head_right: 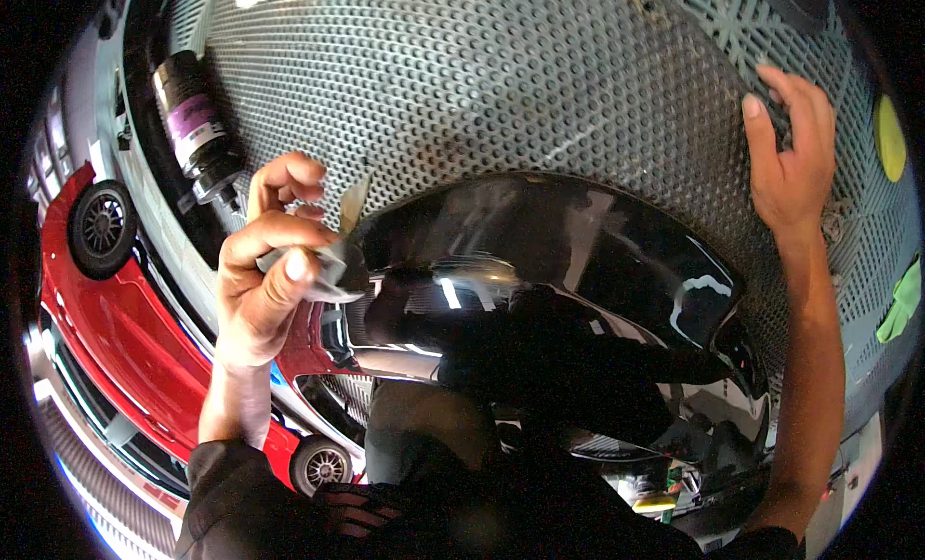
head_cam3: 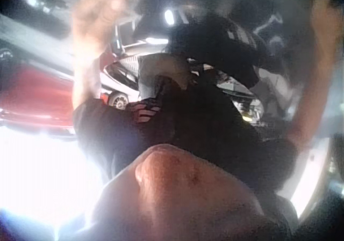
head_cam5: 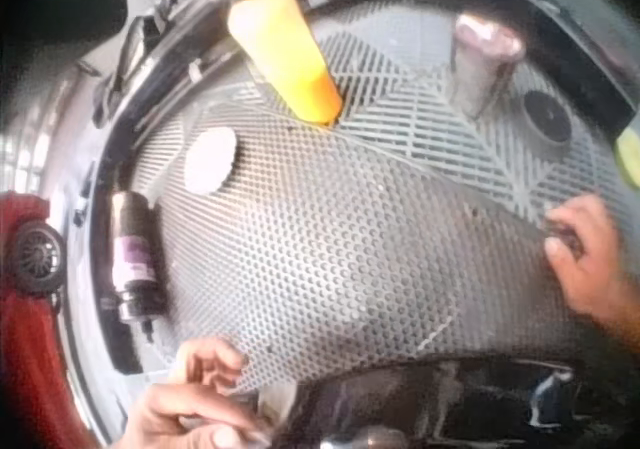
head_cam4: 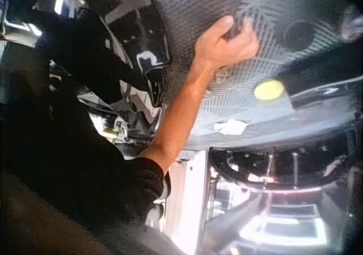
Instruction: The person applies a liquid from a purple bottle onto a sanding block and then sands a glossy black car part. They repeatedly rub the surface with the sanding block, occasionally pause to inspect the area, and later use a blue cloth to wipe the part.
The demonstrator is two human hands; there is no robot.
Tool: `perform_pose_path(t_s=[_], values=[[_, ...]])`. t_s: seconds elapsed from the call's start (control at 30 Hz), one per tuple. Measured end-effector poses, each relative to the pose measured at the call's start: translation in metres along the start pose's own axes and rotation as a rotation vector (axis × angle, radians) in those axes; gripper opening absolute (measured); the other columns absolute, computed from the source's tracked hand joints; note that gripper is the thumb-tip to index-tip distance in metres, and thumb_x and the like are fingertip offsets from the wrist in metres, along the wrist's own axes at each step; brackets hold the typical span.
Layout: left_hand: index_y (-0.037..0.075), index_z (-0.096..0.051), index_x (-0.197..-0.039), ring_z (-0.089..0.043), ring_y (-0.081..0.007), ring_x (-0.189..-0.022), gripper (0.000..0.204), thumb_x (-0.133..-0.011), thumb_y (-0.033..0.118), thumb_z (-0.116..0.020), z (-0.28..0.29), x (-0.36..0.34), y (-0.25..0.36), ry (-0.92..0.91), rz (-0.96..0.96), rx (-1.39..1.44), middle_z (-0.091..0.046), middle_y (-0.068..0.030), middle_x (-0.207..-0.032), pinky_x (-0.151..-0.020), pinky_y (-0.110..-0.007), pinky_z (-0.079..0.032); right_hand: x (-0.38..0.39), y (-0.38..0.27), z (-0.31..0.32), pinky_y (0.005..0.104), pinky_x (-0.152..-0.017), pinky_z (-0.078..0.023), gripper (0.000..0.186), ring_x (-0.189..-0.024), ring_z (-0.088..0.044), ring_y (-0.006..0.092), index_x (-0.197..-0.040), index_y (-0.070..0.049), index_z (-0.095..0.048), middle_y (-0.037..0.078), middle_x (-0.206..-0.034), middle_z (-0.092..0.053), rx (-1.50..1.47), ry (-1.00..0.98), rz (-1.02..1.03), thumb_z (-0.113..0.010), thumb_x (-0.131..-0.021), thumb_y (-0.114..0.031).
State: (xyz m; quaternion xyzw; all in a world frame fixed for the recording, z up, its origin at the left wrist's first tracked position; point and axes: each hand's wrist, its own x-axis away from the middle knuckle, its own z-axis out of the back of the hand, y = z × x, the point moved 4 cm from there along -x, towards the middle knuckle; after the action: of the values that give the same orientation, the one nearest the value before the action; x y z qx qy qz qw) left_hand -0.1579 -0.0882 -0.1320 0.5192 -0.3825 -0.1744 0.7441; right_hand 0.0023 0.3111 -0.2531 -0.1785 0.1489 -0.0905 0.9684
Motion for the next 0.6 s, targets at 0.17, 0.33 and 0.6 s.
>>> perform_pose_path(t_s=[0.17, 0.33, 0.6], values=[[-0.001, -0.065, -0.121, -0.070, -0.0140, -0.092, 0.024, -0.104, 0.016, -0.066, 0.002, 0.026, -0.001, 0.266, 0.202, 0.617, -0.074, -0.0086, -0.104, -0.083, -0.030, -0.057, -0.001, -0.003, 0.008, 0.0360, -0.096, -0.048, 0.035, -0.103, -0.060, 0.0246, -0.131, -0.004, -0.064, 0.013, -0.118, -0.063, -0.085, 0.054, -0.106, -0.065, -0.100, -0.020], [-0.001, -0.065, -0.119, -0.068, -0.0143, -0.096, 0.022, -0.103, 0.015, -0.066, -0.022, 0.038, 0.001, 0.236, 0.143, 0.780, -0.073, -0.0091, -0.106, -0.088, -0.030, -0.055, -0.022, -0.064, 0.031, 0.0314, -0.095, -0.048, 0.029, -0.105, -0.060, 0.0176, -0.125, -0.001, -0.067, 0.008, -0.122, -0.064, -0.572, 0.173, -0.393, -0.062, -0.102, -0.018], [0.000, -0.068, -0.117, -0.066, -0.0104, -0.094, 0.023, -0.100, 0.014, -0.071, -0.056, 0.043, 0.019, 0.291, 0.067, 0.849, -0.073, -0.0056, -0.105, -0.086, -0.027, -0.053, -0.023, -0.261, 0.029, 0.0313, -0.100, -0.050, 0.041, -0.108, -0.065, 0.0141, -0.137, 0.004, -0.057, 0.007, -0.122, -0.069, -2.135, -0.641, -0.725, -0.066, -0.100, -0.012]])
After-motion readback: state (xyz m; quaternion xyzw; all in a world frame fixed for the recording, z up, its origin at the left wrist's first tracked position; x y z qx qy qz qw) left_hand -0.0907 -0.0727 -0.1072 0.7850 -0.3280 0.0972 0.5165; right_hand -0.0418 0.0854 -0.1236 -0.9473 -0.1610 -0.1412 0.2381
